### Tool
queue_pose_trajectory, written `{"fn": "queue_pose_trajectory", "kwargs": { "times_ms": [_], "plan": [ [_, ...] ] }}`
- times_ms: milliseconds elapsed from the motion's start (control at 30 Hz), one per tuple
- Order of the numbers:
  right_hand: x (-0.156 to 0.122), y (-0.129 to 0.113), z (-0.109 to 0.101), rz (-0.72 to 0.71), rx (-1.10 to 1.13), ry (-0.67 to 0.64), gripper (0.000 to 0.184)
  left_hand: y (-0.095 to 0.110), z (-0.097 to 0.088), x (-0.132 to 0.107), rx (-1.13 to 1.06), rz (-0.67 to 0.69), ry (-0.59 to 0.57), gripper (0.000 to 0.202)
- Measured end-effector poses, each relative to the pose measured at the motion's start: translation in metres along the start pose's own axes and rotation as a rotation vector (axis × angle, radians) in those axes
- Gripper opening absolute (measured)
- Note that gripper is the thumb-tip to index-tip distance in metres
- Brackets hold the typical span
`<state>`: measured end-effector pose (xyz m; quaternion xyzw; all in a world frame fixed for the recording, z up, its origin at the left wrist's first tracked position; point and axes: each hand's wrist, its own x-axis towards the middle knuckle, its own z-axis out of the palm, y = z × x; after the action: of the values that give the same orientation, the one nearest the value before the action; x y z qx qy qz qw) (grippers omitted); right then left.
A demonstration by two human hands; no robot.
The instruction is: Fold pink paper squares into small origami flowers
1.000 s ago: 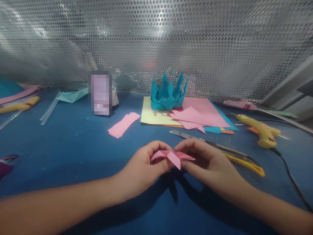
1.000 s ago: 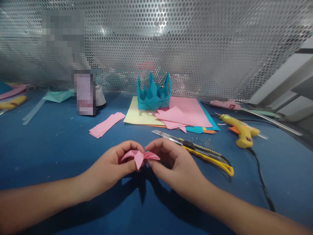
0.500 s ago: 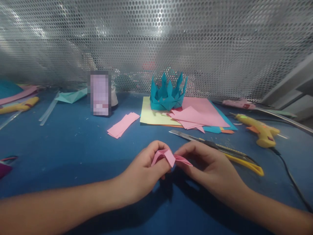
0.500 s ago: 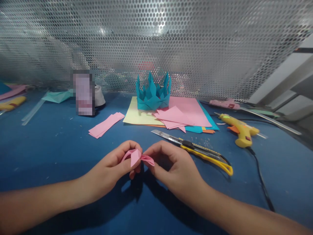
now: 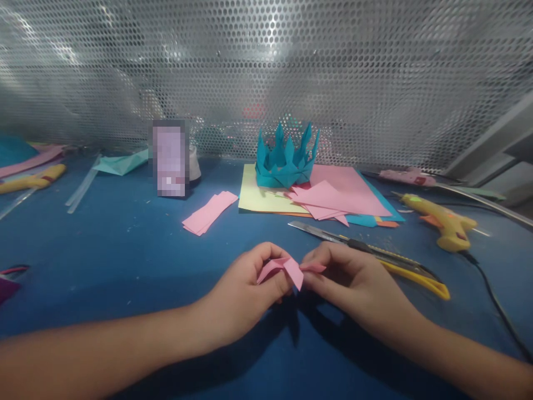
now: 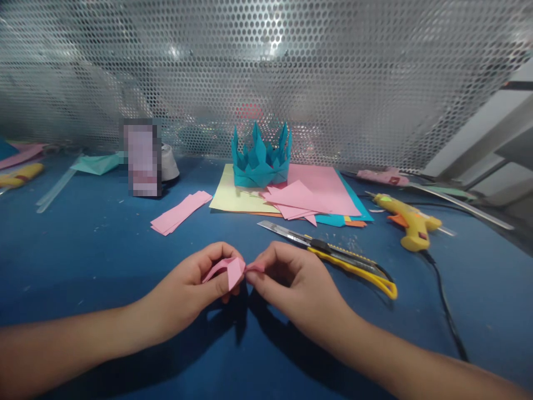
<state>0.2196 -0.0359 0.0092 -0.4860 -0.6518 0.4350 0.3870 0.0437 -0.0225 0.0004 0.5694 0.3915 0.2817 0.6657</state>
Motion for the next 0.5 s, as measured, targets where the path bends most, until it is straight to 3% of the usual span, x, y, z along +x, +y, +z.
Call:
{"fn": "queue_pose_trajectory", "kwargs": {
  "times_ms": [233,300,400,500],
  "plan": [
    [-0.0006,0.0043,0.0013,0.019,0.068,-0.076,0.011,0.0005,0.0012,0.0012,-0.058,0.032,-0.006,0.019],
    [-0.0017,0.0059,0.0011,-0.045,0.038,-0.051,0.008,0.0008,0.0009,0.0014,-0.051,0.018,0.001,0.020],
    [-0.0034,0.0055,0.0002,-0.184,-0.105,-0.001,0.027,0.0013,0.0006,0.0017,-0.029,-0.005,0.002,0.020],
    [-0.0037,0.0024,-0.0008,-0.329,-0.222,-0.063,0.029,0.0023,0.0010,0.0014,0.023,-0.014,-0.015,0.013]
  ]
}}
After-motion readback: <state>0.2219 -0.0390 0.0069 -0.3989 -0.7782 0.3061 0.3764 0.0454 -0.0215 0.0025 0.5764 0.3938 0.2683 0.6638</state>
